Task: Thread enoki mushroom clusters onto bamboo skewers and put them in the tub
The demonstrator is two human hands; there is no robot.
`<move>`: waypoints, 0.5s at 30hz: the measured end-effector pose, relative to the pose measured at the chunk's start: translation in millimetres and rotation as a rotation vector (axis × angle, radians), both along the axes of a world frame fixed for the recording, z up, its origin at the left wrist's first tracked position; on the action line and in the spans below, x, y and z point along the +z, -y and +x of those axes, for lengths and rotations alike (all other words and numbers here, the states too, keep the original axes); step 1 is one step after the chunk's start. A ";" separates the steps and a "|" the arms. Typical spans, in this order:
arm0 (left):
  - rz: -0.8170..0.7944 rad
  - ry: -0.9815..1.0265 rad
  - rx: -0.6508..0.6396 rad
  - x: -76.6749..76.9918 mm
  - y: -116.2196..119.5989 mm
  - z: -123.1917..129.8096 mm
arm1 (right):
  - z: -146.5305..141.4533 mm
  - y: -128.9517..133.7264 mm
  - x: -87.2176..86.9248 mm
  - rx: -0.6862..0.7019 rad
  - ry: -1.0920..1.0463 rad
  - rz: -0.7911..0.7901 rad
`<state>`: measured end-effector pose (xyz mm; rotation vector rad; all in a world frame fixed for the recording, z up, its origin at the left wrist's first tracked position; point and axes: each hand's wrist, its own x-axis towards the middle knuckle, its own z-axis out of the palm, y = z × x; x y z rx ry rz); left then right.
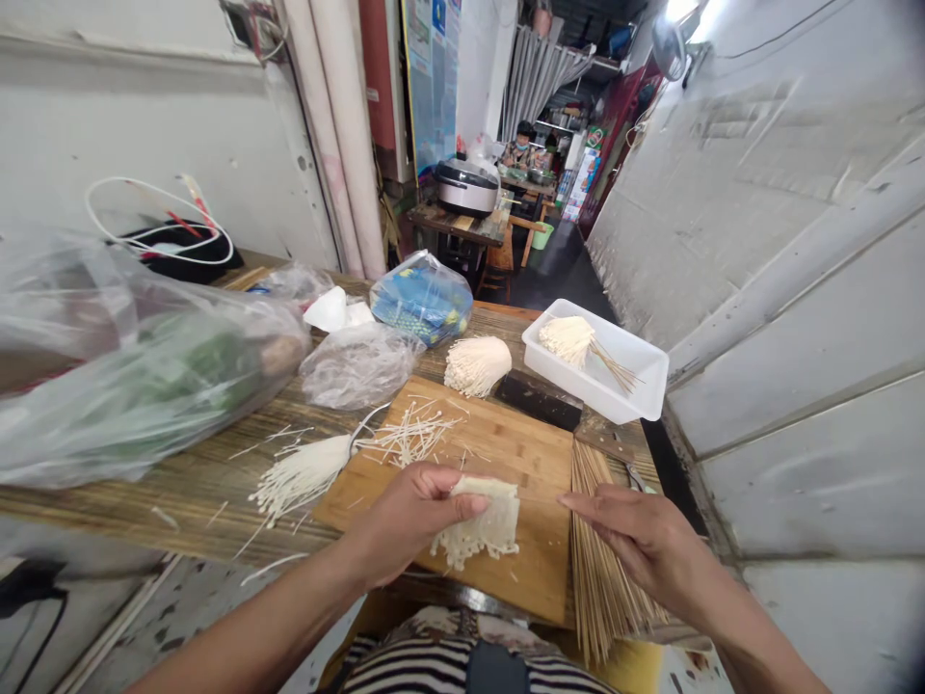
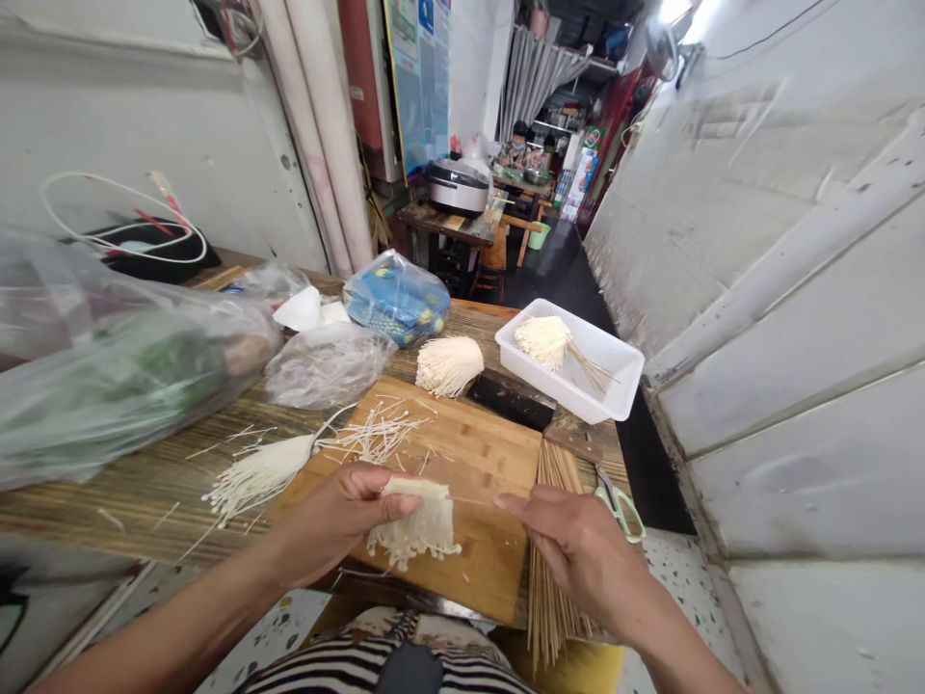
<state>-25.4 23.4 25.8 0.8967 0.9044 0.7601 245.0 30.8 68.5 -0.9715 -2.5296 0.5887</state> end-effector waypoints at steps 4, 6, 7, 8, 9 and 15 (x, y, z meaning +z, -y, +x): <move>0.003 0.003 0.022 1.1 -2.1 2.9 | -0.5 -1.1 0.3 -0.010 -0.043 -0.018; 0.012 0.005 0.043 2.0 -3.3 3.7 | -0.2 -2.2 0.9 -0.028 -0.080 -0.049; 0.023 0.003 0.060 2.7 -3.7 3.7 | -0.2 -2.7 1.3 -0.036 -0.096 -0.064; 0.041 -0.006 0.077 3.5 -4.0 3.4 | -0.2 -3.2 1.8 -0.043 -0.109 -0.077; 0.066 -0.022 0.093 4.2 -4.1 2.9 | -0.2 -3.5 2.3 -0.049 -0.119 -0.088; 0.249 -0.168 0.128 5.5 0.0 -1.5 | 0.9 -3.0 4.5 -0.065 -0.154 -0.120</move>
